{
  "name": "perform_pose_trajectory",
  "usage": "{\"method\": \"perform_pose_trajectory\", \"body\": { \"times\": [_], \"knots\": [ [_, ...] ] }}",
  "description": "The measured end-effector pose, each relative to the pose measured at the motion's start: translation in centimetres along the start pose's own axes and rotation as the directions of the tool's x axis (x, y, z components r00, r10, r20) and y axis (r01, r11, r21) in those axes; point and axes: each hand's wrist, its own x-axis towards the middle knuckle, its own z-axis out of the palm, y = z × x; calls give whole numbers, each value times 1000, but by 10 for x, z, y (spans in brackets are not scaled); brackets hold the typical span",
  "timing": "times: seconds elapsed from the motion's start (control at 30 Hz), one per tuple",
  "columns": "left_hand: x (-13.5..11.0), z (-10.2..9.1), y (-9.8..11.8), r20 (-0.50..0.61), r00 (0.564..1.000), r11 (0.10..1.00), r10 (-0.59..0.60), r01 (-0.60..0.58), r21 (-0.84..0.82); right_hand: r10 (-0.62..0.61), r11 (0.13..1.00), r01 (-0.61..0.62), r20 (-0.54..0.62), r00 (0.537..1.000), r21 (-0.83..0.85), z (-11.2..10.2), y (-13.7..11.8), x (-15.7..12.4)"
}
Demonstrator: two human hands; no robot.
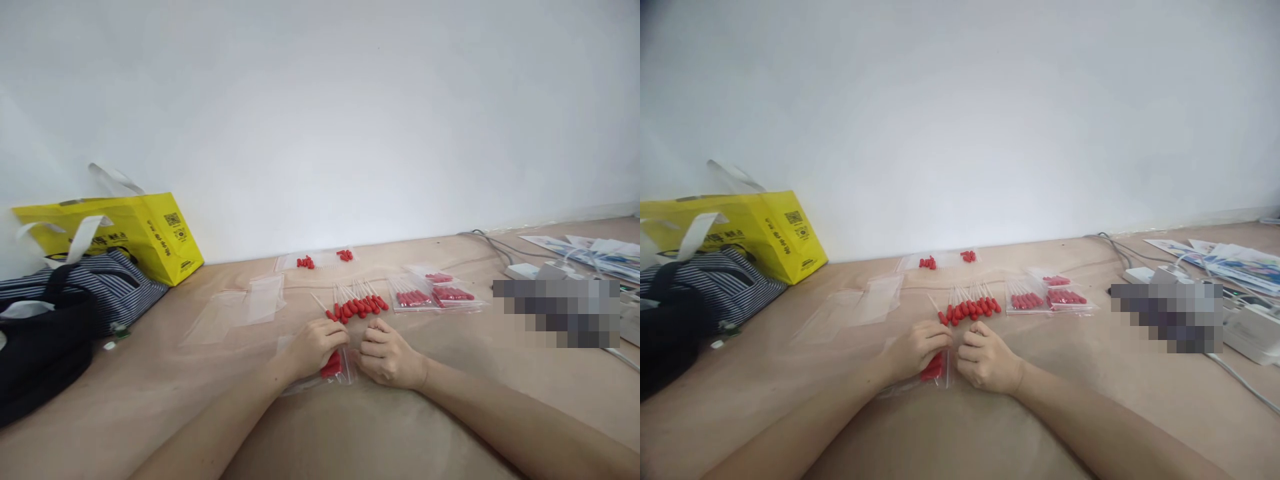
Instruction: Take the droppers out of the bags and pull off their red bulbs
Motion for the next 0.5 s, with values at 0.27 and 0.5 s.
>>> {"method": "perform_pose_trajectory", "body": {
  "times": [0.27, 0.5],
  "knots": [
    [-2, -2, 1, -10, 999, 996, -46, 45, -82, 95, 995, -96, 32, 995, 27, 1, 0, -3],
    [-3, -1, 1, -10, 997, 992, -71, 70, -106, 38, 998, -39, 25, 999, 45, -1, 2, -2]
  ]
}}
